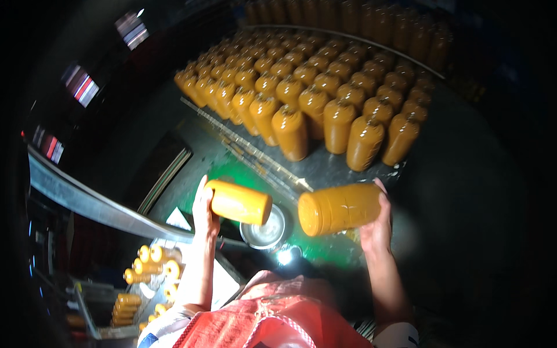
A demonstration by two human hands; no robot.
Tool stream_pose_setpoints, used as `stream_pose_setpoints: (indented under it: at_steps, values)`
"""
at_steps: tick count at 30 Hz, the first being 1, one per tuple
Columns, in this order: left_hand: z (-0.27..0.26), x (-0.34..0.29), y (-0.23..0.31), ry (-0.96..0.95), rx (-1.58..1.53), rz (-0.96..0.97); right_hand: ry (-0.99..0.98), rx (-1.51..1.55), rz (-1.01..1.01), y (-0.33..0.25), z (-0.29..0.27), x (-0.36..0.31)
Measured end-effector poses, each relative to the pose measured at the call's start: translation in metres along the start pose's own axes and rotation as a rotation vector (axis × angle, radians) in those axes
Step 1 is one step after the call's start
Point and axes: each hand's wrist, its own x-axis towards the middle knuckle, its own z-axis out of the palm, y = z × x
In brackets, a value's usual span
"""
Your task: The person repeatedly picks up amber bottles from a rotating rack, fills them from a metal bowl, and places them onto a conveyor belt. The process is continuous and repetitive, with the person handling two bottles at a time.
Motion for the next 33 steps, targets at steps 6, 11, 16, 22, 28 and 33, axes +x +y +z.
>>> stream_pose_setpoints:
  at_steps: [6,11,16,22,28,33]
  values:
    - [-0.048,-0.006,-0.022,0.246,-0.666,-0.520,-0.395,0.375,0.665,0.125,0.062,0.037]
    - [-0.133,0.041,-0.084,0.239,-1.100,-0.581,-0.453,0.415,0.924,0.202,0.141,0.044]
    - [-0.178,0.070,-0.080,0.144,-1.160,-0.667,-0.324,0.454,1.008,0.269,0.188,0.053]
    - [-0.184,0.092,-0.058,0.102,-1.131,-0.613,-0.289,0.582,1.089,0.304,0.221,0.052]
    - [-0.192,0.105,-0.066,0.102,-1.047,-0.552,-0.282,0.558,1.024,0.322,0.231,0.048]
    - [-0.195,0.111,-0.061,0.015,-1.069,-0.586,-0.320,0.539,0.930,0.321,0.236,0.037]
